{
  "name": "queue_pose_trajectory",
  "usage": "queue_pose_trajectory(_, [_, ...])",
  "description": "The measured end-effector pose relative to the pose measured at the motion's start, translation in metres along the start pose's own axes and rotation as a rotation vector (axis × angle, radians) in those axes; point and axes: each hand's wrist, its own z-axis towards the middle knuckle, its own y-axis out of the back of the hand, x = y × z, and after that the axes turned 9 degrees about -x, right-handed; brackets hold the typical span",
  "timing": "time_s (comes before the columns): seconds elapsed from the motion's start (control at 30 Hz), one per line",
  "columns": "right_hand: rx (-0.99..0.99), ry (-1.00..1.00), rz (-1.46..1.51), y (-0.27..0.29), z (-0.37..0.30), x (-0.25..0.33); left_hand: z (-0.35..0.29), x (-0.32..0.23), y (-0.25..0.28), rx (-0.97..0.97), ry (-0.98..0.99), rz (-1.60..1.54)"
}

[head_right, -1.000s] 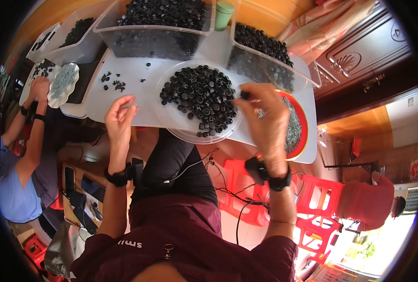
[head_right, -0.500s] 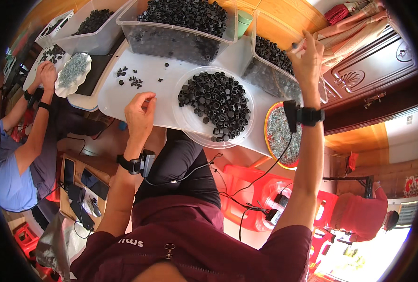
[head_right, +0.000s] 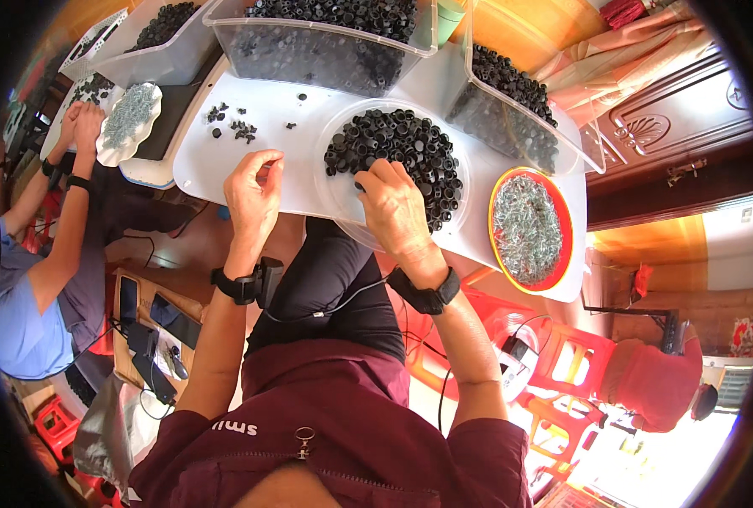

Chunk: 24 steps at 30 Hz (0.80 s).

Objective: Manually assembling small black plastic components by joining two parts.

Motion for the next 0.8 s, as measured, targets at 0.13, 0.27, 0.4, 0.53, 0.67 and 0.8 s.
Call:
queue_pose_trajectory(0.13, [0.042, 0.041, -0.038, -0.003, 0.000, -0.005, -0.001, 0.001, 0.001, 0.003, -0.013, 0.020])
queue_pose_trajectory(0.27, [0.058, 0.070, -0.094, -0.002, 0.000, -0.002, -0.001, 0.003, 0.004, 0.028, -0.009, 0.015])
queue_pose_trajectory(0.4, [-0.052, 0.023, -0.040, 0.002, -0.005, 0.005, -0.001, 0.001, 0.006, 0.076, 0.115, -0.154])
queue_pose_trajectory(0.53, [-0.172, -0.144, 0.189, 0.009, -0.019, 0.019, -0.009, -0.034, 0.022, 0.208, 0.452, -0.441])
queue_pose_trajectory(0.67, [-0.251, -0.068, 0.304, 0.019, -0.026, 0.043, -0.036, -0.076, 0.025, 0.450, 0.606, -0.598])
queue_pose_trajectory(0.8, [-0.272, -0.048, 0.268, 0.032, -0.036, 0.053, -0.054, -0.076, 0.012, 0.533, 0.698, -0.826])
